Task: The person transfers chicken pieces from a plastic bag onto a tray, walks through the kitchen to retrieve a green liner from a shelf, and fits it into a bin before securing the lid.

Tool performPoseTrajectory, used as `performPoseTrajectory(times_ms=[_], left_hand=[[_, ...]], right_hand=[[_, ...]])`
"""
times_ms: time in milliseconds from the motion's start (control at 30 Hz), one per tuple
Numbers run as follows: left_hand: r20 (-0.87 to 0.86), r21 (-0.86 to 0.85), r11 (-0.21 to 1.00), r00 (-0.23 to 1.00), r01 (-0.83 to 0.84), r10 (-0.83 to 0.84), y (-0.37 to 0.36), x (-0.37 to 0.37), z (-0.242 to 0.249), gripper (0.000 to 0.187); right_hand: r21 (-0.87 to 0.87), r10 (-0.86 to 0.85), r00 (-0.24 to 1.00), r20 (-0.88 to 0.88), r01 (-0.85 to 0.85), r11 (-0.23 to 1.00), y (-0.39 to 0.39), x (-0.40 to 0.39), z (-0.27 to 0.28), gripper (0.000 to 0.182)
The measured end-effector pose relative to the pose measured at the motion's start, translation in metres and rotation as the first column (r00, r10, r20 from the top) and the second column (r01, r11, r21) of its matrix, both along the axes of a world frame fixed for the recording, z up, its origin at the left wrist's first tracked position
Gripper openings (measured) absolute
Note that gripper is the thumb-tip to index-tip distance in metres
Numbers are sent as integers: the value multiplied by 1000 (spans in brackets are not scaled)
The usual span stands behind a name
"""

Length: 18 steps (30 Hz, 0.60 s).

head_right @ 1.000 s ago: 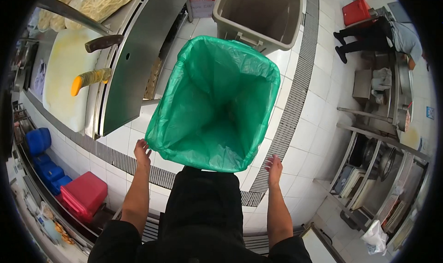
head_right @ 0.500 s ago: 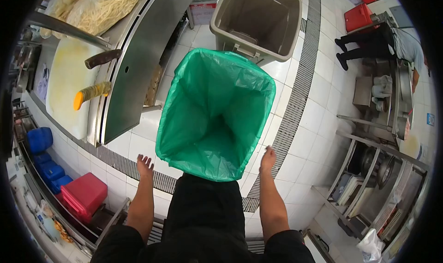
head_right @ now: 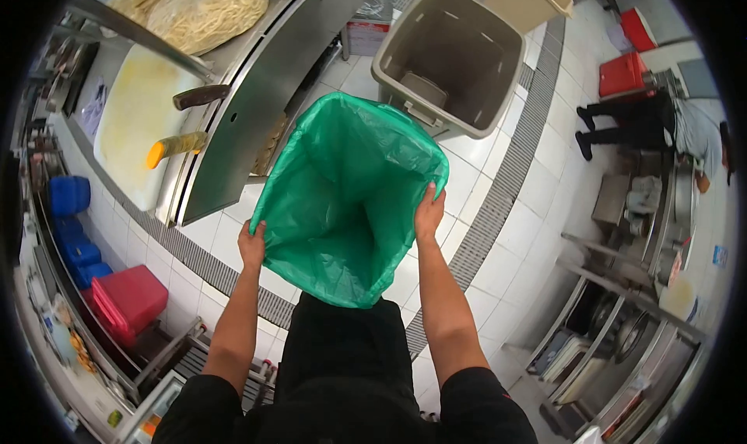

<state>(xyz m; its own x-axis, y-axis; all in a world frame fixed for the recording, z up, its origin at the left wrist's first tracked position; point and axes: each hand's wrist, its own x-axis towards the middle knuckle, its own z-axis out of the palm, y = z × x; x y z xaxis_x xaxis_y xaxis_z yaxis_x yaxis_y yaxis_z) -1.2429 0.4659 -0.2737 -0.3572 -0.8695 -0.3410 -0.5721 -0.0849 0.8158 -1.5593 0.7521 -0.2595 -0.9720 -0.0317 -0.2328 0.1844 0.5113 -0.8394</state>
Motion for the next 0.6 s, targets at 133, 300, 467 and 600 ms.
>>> performPoseTrajectory(times_ms=[133, 300, 467, 600], left_hand=[[63, 53, 999, 998, -10, 7, -5, 2, 8, 43], [83, -276, 943, 973, -186, 216, 42, 7, 53, 85], [90, -226, 907, 920, -354, 382, 131, 59, 41, 74], [248, -145, 933, 901, -330, 357, 176, 119, 16, 54]], right_hand=[[-12, 56, 988, 141, -55, 998, 4, -1, 3, 64], [-134, 142, 937, 319, -103, 986, 66, -5, 5, 76], [-93, 61, 977, 204, -42, 995, 122, 0, 34, 56], [-254, 216, 951, 223, -157, 954, 80, -26, 100, 37]])
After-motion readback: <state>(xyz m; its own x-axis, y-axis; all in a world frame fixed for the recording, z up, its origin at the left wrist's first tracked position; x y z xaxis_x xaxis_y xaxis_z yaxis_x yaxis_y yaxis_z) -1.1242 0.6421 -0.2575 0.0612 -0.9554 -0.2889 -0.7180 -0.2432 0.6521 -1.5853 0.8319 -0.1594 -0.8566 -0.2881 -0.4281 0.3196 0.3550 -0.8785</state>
